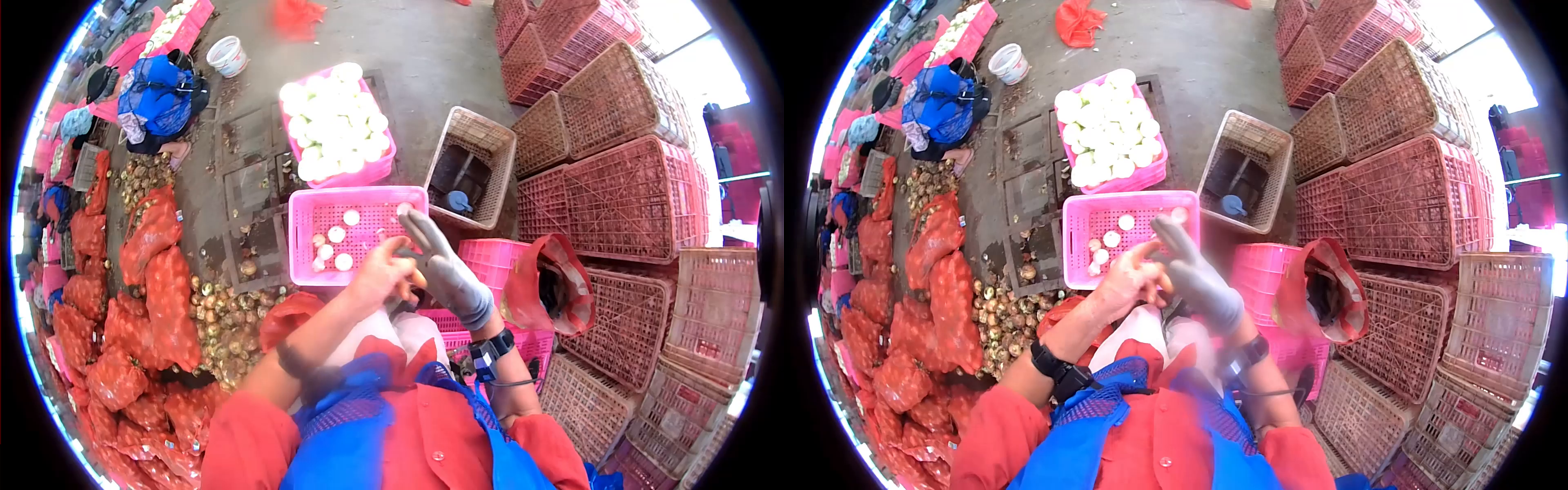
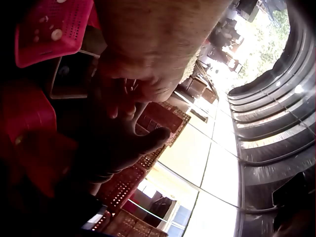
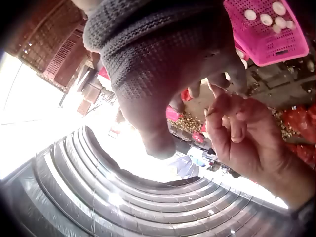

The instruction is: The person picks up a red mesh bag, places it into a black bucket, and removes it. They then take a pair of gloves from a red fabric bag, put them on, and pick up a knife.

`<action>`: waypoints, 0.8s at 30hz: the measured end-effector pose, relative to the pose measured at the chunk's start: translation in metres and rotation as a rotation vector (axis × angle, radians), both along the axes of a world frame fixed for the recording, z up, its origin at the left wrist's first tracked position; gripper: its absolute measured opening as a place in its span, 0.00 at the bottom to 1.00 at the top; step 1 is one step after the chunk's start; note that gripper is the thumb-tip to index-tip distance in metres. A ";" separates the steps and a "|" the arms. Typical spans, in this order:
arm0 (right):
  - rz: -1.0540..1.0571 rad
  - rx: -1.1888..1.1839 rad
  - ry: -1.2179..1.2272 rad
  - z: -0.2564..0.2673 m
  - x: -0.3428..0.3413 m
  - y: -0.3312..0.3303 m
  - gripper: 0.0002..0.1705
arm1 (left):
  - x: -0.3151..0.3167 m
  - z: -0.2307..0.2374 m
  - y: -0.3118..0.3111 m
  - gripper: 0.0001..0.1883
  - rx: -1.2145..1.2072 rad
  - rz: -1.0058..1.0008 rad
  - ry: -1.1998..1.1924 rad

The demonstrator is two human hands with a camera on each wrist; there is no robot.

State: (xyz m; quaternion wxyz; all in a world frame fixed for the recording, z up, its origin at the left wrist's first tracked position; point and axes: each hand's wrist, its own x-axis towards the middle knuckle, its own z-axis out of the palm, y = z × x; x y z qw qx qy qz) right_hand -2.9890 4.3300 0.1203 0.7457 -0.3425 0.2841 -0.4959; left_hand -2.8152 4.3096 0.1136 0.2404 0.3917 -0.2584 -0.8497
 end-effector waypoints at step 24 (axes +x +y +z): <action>0.208 0.229 0.181 -0.082 -0.030 0.036 0.49 | -0.014 -0.010 0.027 0.42 -0.522 -0.280 -0.321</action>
